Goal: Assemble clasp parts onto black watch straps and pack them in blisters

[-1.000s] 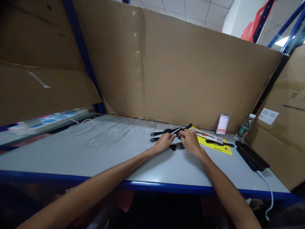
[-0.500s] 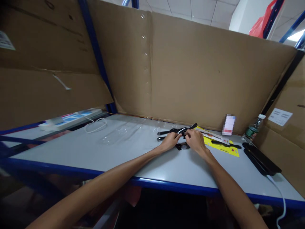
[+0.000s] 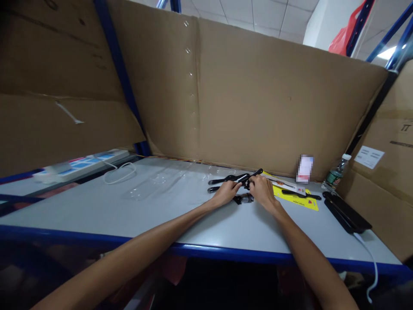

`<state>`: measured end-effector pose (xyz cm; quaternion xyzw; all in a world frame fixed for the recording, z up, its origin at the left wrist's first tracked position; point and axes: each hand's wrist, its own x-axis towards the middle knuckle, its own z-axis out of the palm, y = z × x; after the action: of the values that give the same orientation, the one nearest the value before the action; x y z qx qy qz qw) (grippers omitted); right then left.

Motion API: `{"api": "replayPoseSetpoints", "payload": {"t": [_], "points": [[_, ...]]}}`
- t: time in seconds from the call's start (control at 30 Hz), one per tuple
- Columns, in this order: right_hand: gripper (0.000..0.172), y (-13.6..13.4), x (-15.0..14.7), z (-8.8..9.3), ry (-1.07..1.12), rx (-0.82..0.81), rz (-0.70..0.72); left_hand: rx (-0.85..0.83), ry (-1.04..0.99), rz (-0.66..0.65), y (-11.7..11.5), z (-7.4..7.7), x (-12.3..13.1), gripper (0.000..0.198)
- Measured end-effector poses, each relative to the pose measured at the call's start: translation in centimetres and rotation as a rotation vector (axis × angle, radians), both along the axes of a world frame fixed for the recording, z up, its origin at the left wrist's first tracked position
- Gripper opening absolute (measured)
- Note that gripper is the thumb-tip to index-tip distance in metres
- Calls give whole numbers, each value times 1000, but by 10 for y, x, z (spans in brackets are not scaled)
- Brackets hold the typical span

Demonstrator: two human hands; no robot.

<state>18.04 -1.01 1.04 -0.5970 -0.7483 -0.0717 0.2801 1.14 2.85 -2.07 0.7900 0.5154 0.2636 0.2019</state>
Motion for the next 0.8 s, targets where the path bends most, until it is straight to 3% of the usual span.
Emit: {"api": "replayPoseSetpoints", "payload": {"t": [0.2, 0.4, 0.53, 0.63, 0.8], "points": [[33, -1, -3, 0, 23, -61, 148, -12, 7, 3, -2, 3, -1, 44], [29, -8, -6, 6, -73, -86, -76, -31, 54, 30, -4, 6, -1, 44], [39, -6, -3, 5, -28, -65, 25, -30, 59, 35, -4, 6, -1, 44], [37, -4, -3, 4, -16, -91, 102, -32, 66, 37, -5, 5, -1, 44], [30, -6, -5, 5, -85, -104, 9, -47, 86, 42, -4, 6, 0, 46]]}}
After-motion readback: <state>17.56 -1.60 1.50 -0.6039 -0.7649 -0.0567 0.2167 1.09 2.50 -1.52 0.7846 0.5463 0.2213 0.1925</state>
